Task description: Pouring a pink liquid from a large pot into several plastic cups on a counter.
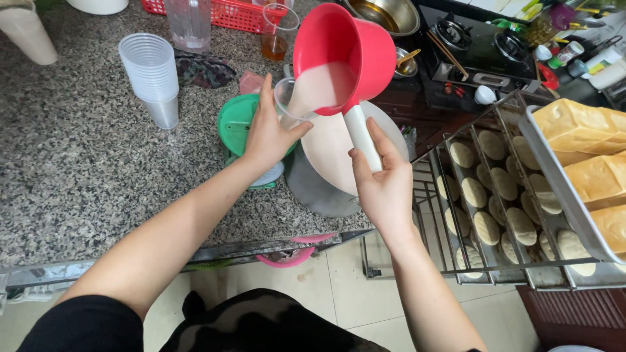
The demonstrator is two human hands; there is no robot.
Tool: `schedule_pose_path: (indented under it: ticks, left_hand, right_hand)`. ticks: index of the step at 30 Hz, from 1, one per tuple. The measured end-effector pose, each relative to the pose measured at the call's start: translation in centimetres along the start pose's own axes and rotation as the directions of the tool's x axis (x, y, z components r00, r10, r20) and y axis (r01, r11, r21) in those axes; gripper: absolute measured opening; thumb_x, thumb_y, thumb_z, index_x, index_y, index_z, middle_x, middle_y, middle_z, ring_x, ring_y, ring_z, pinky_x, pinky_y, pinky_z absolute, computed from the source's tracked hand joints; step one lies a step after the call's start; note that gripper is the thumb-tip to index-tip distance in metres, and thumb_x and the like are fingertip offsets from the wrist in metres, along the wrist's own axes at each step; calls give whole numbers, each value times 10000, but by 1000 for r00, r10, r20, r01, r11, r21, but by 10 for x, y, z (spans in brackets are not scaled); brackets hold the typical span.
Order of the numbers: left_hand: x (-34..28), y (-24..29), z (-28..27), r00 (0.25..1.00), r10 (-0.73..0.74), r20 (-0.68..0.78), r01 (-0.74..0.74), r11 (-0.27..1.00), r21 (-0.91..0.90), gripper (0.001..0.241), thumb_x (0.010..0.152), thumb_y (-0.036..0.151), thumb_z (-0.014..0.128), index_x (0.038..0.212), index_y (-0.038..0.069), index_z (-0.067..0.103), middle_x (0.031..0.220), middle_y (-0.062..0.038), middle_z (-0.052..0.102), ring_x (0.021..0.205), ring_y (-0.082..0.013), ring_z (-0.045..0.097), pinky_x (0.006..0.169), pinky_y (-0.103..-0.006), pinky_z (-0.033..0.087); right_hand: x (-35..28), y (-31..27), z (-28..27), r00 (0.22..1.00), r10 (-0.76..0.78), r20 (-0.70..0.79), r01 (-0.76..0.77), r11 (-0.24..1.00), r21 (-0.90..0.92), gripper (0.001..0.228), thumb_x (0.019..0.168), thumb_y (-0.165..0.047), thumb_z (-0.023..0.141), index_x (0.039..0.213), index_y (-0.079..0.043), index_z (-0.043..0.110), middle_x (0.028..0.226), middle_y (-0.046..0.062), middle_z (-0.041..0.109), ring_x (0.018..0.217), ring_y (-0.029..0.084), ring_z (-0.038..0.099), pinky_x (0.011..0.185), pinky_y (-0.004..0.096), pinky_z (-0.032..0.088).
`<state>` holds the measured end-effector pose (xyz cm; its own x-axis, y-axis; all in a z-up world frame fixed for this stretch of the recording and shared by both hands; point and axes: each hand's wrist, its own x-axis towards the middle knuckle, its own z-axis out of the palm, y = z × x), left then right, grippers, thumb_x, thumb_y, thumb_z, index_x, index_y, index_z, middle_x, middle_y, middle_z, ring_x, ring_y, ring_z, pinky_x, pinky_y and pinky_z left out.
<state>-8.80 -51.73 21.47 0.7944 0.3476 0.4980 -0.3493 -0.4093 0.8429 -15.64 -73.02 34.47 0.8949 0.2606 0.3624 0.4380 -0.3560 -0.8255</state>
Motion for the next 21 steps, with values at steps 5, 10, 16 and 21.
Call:
schedule_pose_path:
  ticks: [5, 10, 16, 21]
  left_hand:
    - [-7, -8, -5, 997, -38, 69, 35, 998, 45, 1238, 729, 192, 925, 1586, -63, 67, 1583, -336, 338, 1457, -442, 405, 1173, -461, 379]
    - [-15, -12, -7, 997, -39, 73, 37, 999, 27, 1240, 733, 181, 924, 1582, -68, 55, 1578, -334, 333, 1472, -439, 381, 1171, -462, 372]
    - [-17, -12, -10, 994, -72, 84, 68, 996, 53, 1213, 737, 150, 899, 1590, -63, 63, 1573, -322, 351, 1470, -427, 393, 1177, -453, 378]
    - [-17, -9, -11, 992, -77, 97, 71, 995, 63, 1189, 748, 147, 901, 1578, -62, 76, 1579, -327, 339, 1467, -428, 395, 1175, -452, 375]
  right_hand:
    - [0, -4, -2, 994, -113, -11, 109, 978, -175, 518, 980, -32, 658, 1473, 44, 520, 1379, 193, 672, 1219, 162, 662, 998, 277, 520]
    - [0, -18, -2, 998, -54, -19, 50, 984, -172, 521, 968, -52, 653, 1471, -1, 528, 1378, 169, 683, 1166, 168, 681, 948, 287, 535]
    - [-4, -13, -1, 984, -180, -11, 171, 954, -247, 498, 975, -35, 670, 1460, -21, 562, 1358, 181, 696, 1210, 204, 690, 983, 311, 535]
    - [-9, -15, -1, 975, -221, -7, 210, 935, -287, 477, 971, -24, 674, 1440, -38, 588, 1335, 193, 704, 1208, 229, 715, 981, 322, 545]
